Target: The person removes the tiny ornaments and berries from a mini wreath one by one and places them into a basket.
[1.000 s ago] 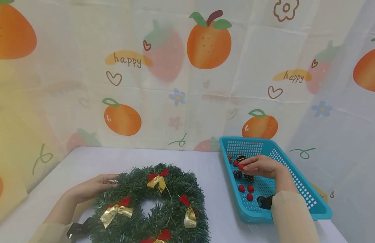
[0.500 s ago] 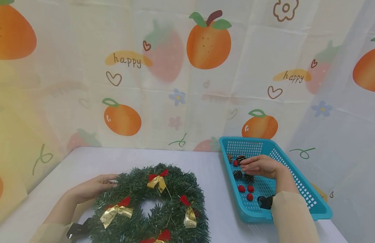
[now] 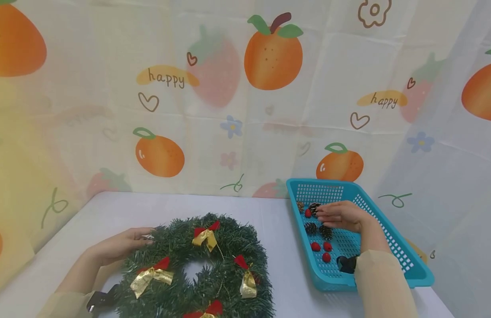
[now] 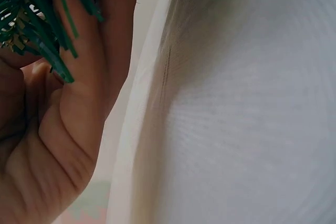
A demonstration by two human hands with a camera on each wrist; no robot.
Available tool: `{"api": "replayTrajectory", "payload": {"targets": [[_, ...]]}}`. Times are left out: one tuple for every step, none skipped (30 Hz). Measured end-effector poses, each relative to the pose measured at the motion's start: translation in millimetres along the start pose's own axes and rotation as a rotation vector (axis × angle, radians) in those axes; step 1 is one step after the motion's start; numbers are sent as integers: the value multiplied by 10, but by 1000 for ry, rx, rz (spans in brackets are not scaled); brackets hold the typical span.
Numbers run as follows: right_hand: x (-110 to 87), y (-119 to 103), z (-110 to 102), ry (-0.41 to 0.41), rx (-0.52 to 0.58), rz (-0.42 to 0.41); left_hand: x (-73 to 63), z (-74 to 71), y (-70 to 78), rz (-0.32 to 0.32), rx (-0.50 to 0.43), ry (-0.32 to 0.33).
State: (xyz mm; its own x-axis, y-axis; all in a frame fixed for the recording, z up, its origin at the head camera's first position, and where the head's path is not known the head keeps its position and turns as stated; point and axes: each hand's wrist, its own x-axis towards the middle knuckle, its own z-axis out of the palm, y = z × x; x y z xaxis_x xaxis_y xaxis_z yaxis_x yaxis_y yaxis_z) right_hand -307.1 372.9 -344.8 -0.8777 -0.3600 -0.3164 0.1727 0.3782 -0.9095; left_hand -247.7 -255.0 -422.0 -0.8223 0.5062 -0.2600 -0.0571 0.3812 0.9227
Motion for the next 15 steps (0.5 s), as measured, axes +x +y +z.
{"api": "replayTrajectory", "payload": {"targets": [[-4,-2,-1,13,-3,5,1,2,14,2,5,0],[-9,-7,0,28,-6,12,4,2,28,2,10,1],[-14,-14,2,44,-14,17,4,0,42,5,18,4],[-19,-24,4,63,-16,27,5,-3,55,8,28,5],[-22,-38,9,81,-10,37,5,-7,67,11,37,7],[-27,-54,14,99,-8,47,3,-12,79,12,47,10],[-32,-73,20,116,-1,56,-1,-19,91,12,53,13],[-35,-93,25,131,1,62,-6,-26,101,12,58,14],[-38,-114,29,145,7,69,-13,-33,112,13,63,11],[-41,-139,33,158,16,73,-22,-39,125,11,66,6],[-44,-166,38,169,25,75,-31,-48,139,11,69,2],[-46,-194,41,177,30,73,-39,-57,154,11,80,-2],[-43,-227,42,183,28,69,-49,-67,170,6,88,-6],[-41,-261,45,189,20,61,-61,-77,189,-1,99,-7],[-41,-301,52,196,13,55,-71,-89,209,-8,113,-6]]}}
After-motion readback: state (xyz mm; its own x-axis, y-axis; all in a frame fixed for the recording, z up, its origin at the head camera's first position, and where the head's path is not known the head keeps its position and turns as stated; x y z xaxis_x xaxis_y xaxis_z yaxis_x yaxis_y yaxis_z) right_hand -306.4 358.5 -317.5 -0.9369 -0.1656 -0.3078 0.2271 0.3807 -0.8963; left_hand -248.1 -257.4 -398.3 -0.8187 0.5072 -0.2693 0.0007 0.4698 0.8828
